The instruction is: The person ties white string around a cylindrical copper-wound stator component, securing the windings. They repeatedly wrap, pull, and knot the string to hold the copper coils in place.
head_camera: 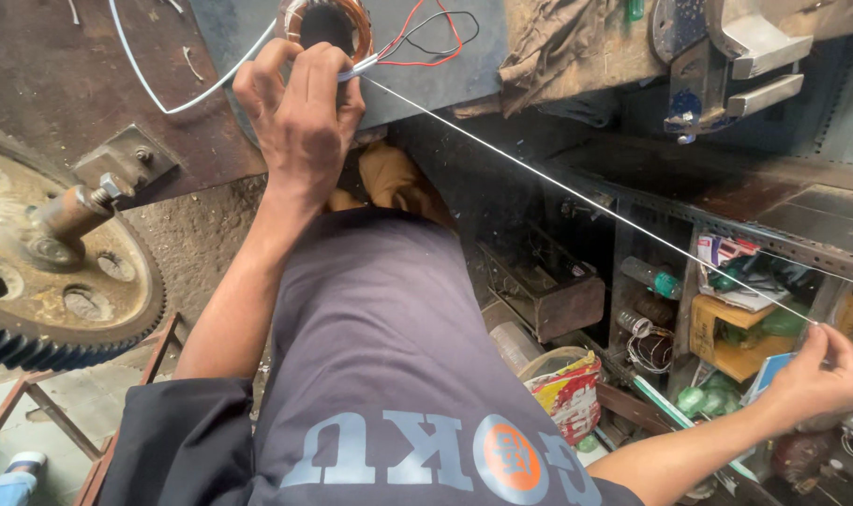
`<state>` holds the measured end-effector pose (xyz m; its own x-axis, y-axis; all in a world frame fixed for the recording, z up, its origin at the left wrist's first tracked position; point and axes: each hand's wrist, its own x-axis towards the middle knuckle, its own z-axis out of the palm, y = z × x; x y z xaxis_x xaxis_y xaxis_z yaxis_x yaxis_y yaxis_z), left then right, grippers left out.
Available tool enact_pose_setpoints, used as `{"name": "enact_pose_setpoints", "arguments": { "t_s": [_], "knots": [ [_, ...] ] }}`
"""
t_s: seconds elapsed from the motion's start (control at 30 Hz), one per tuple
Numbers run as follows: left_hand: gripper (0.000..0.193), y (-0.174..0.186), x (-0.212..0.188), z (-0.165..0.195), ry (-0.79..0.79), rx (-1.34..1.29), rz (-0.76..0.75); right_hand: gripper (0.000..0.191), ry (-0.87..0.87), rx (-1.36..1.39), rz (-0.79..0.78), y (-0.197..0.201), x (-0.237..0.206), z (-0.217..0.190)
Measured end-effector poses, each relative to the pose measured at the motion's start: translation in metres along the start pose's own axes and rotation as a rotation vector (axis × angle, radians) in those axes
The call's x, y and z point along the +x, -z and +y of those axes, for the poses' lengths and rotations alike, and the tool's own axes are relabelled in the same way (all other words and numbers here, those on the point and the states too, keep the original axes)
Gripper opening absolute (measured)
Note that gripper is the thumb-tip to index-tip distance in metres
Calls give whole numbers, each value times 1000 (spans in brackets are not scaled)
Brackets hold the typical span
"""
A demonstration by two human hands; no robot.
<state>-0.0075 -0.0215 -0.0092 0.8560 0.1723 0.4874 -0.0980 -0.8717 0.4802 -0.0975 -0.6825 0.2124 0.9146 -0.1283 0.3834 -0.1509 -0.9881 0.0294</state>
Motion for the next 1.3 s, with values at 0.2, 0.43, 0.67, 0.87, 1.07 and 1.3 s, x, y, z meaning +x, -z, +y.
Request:
{"name": "enact_pose_setpoints", "arguments": {
  "t_s": [0.2, 0.43, 0.67, 0.87, 1.07, 1.3],
  "knots": [
    [28, 3, 1, 1, 27, -32, -6, 5, 284, -472, 510, 17, 18, -105],
    [21, 16, 4, 14, 139, 19, 3, 20, 268, 1192, 11, -96, 63, -348],
    [46, 13, 7, 6, 356, -264, 39, 12, 1104, 1038, -682, -158, 140, -528],
    [41, 11, 13, -3, 382, -347, -100, 15, 1425, 756, -930, -168, 155, -594],
    [27, 8, 13, -3, 385, -324, -99, 14, 1541, 709, -994, -171, 165, -604],
    [19, 12, 16, 1, 409, -294, -123, 14, 1530, 694, -971, -169, 166, -598]
  ]
}}
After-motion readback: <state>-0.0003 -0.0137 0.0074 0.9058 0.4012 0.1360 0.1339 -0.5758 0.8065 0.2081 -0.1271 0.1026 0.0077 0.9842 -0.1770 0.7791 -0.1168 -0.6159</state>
